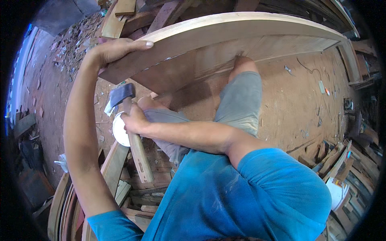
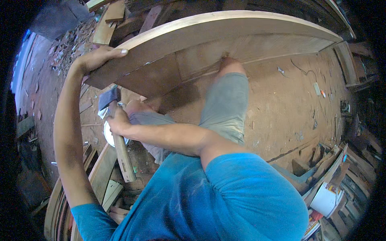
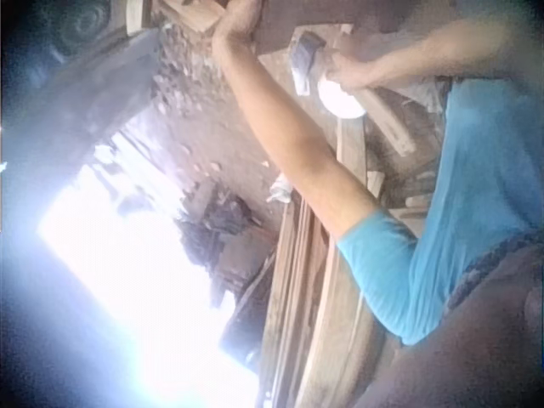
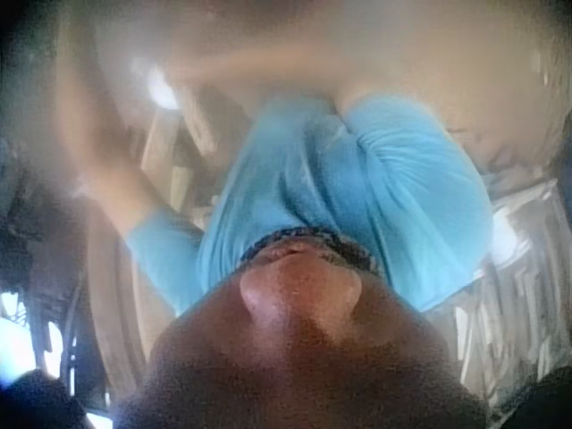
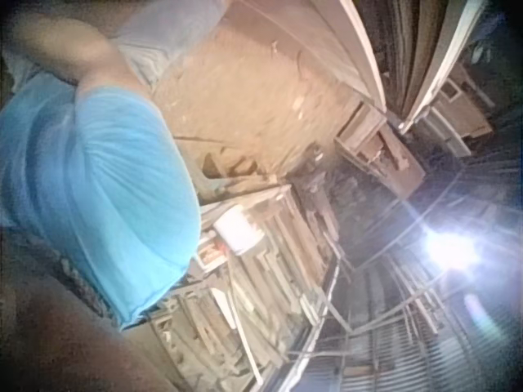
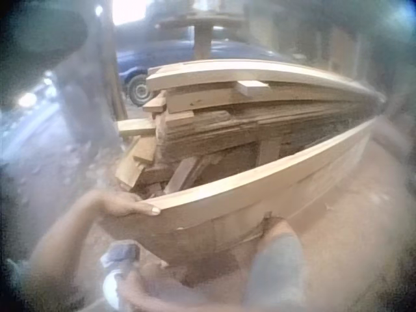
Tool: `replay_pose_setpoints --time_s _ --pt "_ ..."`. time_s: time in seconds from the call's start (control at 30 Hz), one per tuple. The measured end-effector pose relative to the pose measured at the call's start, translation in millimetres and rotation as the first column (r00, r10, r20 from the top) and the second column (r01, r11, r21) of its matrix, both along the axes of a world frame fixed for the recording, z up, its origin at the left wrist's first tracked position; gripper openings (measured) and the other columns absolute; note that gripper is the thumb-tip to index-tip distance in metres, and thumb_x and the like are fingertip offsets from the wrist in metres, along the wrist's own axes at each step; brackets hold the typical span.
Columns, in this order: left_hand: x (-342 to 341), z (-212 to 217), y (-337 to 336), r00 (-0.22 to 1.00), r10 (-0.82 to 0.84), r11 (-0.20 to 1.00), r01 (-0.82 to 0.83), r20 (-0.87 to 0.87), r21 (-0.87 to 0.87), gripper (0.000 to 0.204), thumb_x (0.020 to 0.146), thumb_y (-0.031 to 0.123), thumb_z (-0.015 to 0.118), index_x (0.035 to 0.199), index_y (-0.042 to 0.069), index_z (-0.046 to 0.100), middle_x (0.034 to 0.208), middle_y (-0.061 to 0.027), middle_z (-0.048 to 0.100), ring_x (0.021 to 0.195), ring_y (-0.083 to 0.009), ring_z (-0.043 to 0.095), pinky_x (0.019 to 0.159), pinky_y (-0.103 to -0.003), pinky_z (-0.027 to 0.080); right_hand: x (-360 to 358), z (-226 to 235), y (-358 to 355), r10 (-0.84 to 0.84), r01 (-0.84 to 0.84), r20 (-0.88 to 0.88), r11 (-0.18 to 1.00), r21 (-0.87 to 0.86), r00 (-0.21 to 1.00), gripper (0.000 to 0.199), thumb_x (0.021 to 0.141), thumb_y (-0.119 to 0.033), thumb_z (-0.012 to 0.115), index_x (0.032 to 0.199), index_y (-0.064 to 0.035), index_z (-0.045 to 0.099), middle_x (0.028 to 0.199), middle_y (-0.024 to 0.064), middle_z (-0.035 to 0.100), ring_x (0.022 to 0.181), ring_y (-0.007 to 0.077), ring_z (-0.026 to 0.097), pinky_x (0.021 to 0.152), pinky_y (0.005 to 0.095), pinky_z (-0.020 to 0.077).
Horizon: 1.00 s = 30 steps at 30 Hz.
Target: The person applies glue to a wooden door frame and attaches a curved wooden strip using a hammer. They then use a circular saw to trim the strip flush with the door edge.
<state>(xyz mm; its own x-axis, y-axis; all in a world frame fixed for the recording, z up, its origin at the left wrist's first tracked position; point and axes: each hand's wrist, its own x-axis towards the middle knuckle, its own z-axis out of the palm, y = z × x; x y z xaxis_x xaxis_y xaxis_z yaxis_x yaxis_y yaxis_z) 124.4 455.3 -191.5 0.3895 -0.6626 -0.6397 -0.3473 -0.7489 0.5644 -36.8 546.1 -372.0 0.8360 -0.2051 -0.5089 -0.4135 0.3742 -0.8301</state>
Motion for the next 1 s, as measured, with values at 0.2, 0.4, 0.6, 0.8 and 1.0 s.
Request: replay_pose_setpoints --time_s 0.2,0.4,0.6,0.8,1.0 --pt "-1 -1 7 0.999 -0.010 1.000 0.010 0.031 0.004 0.088 0.081 0.070 0.065 0.129 -0.004 0.062 0.115 -0.0199 0.069 0.103 -0.0255 0.067 0.087 -0.037 0.053 -5 44 43 0.441 -0.452 0.102 0.866 0.215 0.892 0.033 0.088 -0.008 0.064 0.107 0.0110 0.045 0.075 0.0176 0.061 0.053 0.0252 0.065 0.042 0.0394 0.0528" --pt "2 2 3 1.000 0.002 1.000 -0.002 0.010 -0.016 0.098 0.076 0.074 0.068 0.135 -0.004 0.057 0.122 -0.0236 0.066 0.107 -0.0292 0.067 0.091 -0.039 0.053 -25 7 65 0.661 -0.619 0.065 0.659 0.428 0.748 0.018 0.088 -0.004 0.062 0.096 0.0082 0.051 0.072 0.0163 0.058 0.050 0.0266 0.063 0.040 0.0402 0.0546" --pt "9 -4 1 0.995 0.064 0.998 -0.065 -0.077 -0.008 0.101 0.075 0.073 0.069 0.137 -0.006 0.054 0.128 -0.0264 0.062 0.114 -0.0325 0.065 0.097 -0.040 0.052 3 27 46 0.590 -0.588 0.153 0.674 0.448 0.793 0.018 0.090 -0.010 0.060 0.086 0.0063 0.054 0.064 0.0140 0.059 0.050 0.0245 0.064 0.042 0.0384 0.0536" --pt "21 -6 -4 0.983 0.117 0.993 -0.116 -0.141 0.013 0.101 0.073 0.071 0.073 0.137 -0.005 0.054 0.127 -0.0271 0.063 0.114 -0.0341 0.065 0.097 -0.043 0.053 30 57 45 0.502 -0.593 0.325 0.595 0.543 0.802 0.023 0.092 -0.015 0.061 0.090 0.0069 0.053 0.064 0.0157 0.058 0.048 0.0277 0.063 0.041 0.0448 0.0537" --pt "18 -1 -9 0.994 0.089 0.996 -0.088 -0.066 0.004 0.097 0.074 0.069 0.074 0.136 -0.004 0.056 0.124 -0.0250 0.065 0.111 -0.0307 0.066 0.096 -0.040 0.052 40 -66 9 0.491 -0.420 0.137 0.532 0.735 0.860 0.010 0.092 -0.014 0.057 0.094 -0.0060 0.063 0.072 0.0078 0.062 0.054 0.0213 0.061 0.046 0.0383 0.0512"
